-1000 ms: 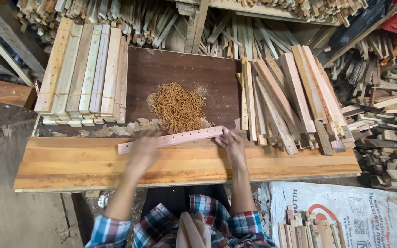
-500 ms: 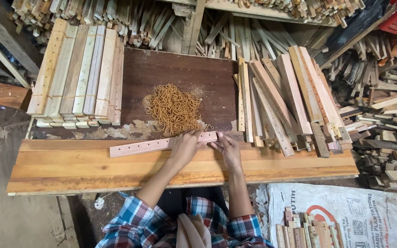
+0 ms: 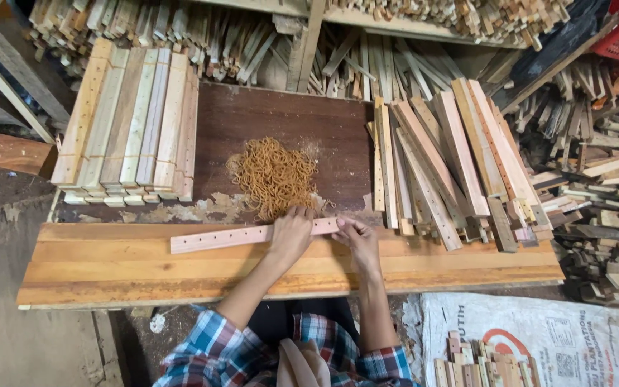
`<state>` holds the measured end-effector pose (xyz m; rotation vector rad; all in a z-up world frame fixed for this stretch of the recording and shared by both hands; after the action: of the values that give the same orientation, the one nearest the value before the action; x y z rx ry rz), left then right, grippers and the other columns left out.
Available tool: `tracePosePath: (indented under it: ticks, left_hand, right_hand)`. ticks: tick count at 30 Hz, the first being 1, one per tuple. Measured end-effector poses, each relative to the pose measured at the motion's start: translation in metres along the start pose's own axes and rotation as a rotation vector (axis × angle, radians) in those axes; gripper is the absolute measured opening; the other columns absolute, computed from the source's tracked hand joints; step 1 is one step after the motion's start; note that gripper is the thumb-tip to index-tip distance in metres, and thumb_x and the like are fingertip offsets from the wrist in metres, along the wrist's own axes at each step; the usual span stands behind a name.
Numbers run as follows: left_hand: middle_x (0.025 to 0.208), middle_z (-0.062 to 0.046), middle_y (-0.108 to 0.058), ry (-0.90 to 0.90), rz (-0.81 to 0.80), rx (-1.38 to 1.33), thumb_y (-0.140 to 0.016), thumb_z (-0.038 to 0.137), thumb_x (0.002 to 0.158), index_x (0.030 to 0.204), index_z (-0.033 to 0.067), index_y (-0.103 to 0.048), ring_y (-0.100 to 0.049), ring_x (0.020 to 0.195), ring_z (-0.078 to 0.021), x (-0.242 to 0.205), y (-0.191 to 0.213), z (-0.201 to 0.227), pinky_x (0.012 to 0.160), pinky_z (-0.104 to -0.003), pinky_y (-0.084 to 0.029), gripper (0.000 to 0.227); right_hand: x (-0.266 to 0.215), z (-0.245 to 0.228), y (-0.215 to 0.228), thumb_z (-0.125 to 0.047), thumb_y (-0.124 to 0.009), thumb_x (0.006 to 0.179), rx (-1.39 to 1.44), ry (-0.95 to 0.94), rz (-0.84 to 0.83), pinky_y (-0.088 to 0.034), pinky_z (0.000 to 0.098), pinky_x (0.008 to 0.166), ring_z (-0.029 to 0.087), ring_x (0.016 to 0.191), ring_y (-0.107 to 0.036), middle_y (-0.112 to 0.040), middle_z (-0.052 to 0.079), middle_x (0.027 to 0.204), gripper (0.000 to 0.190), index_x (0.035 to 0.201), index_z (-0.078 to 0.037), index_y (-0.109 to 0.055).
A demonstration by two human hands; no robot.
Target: The person repeatedly picks up two wooden slats, aligns them, and secures them with a rubber band. The person then places the bundled slats into a stack on the left side of the table. The process is repeated for multiple pairs of slats.
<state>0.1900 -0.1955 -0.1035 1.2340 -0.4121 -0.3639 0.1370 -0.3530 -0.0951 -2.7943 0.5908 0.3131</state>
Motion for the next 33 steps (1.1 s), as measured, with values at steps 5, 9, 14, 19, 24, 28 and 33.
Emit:
tracePosePath:
  ticks: [5,9,14,19,24,28,33]
  left_hand:
    - [0.101,-0.005,-0.067,-0.023,-0.033,-0.011,-0.077,0.032,0.08,0.11,0.0127,-0.062,-0.071,0.097,-0.0281,-0.02,0.022,-0.006,0.07,-0.045,-0.063,0.038]
    - [0.101,-0.005,-0.066,-0.02,-0.058,-0.02,-0.079,0.032,0.08,0.107,0.0136,-0.062,-0.071,0.096,-0.0296,-0.021,0.015,-0.015,0.07,-0.047,-0.063,0.037]
    - [0.104,-0.005,-0.066,-0.008,-0.083,-0.06,-0.077,0.031,0.082,0.11,0.0118,-0.061,-0.071,0.099,-0.0311,-0.022,0.029,-0.012,0.071,-0.047,-0.063,0.037]
    - [0.105,-0.005,-0.066,-0.005,-0.112,-0.081,-0.075,0.032,0.084,0.111,0.012,-0.062,-0.071,0.099,-0.0319,-0.027,0.06,-0.006,0.073,-0.048,-0.062,0.036]
    - [0.108,-0.005,-0.069,0.047,-0.14,-0.106,-0.072,0.035,0.088,0.112,0.0118,-0.063,-0.072,0.1,-0.034,-0.018,0.052,-0.013,0.075,-0.05,-0.062,0.034]
    - [0.105,-0.005,-0.07,0.073,-0.114,-0.101,-0.073,0.033,0.085,0.112,0.0125,-0.064,-0.074,0.091,-0.0358,-0.012,0.046,-0.017,0.073,-0.052,-0.062,0.035]
    - [0.101,-0.005,-0.071,0.102,-0.093,-0.126,-0.072,0.035,0.083,0.108,0.0133,-0.064,-0.075,0.089,-0.0379,-0.009,0.04,-0.024,0.071,-0.053,-0.061,0.033]
  right_hand:
    - [0.026,-0.054,-0.023,-0.019,-0.073,0.093,-0.441,0.226,-0.226,-0.054,0.0338,0.072,0.016,0.07,-0.06,-0.068,0.009,0.068,0.019,0.086,-0.002,-0.077]
    - [0.063,-0.09,-0.111,-0.016,-0.077,0.088,-0.791,0.643,-0.521,-0.05,0.043,0.089,0.034,0.097,-0.071,-0.079,0.009,0.097,0.012,0.099,-0.017,-0.082]
    - [0.115,-0.042,-0.17,-0.014,-0.075,0.089,-1.085,0.639,-0.64,-0.034,0.0495,0.115,0.029,0.107,-0.07,-0.078,0.005,0.107,0.014,0.103,-0.015,-0.08]
    - [0.107,-0.045,-0.169,-0.02,-0.075,0.086,-1.339,0.604,-0.591,-0.049,0.0433,0.103,0.025,0.105,-0.068,-0.078,-0.003,0.1,0.013,0.099,-0.021,-0.08]
    - [0.08,-0.07,-0.12,-0.017,-0.065,0.081,-0.381,-0.045,-0.375,-0.028,0.0178,0.039,0.008,0.043,-0.044,-0.046,-0.001,0.05,0.014,0.068,-0.01,-0.063]
    - [0.068,-0.026,-0.079,-0.053,-0.067,0.089,-0.135,-0.436,-0.415,-0.032,0.0136,0.044,0.003,0.055,-0.045,-0.061,-0.003,0.073,0.038,0.102,-0.018,-0.069]
    - [0.034,-0.054,-0.037,-0.006,-0.047,0.098,-0.054,-0.035,-0.437,-0.033,0.0122,0.038,0.001,0.038,-0.038,-0.063,0.005,0.06,0.045,0.141,-0.003,-0.058]
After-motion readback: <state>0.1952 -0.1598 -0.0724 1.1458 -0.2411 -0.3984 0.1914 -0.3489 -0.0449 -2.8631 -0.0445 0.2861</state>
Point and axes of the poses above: each hand's wrist, its own x-axis towards the middle knuckle, its own y-axis out of the back of the hand, z = x × y, the point moved 7 cm from there along x, towards the middle knuckle
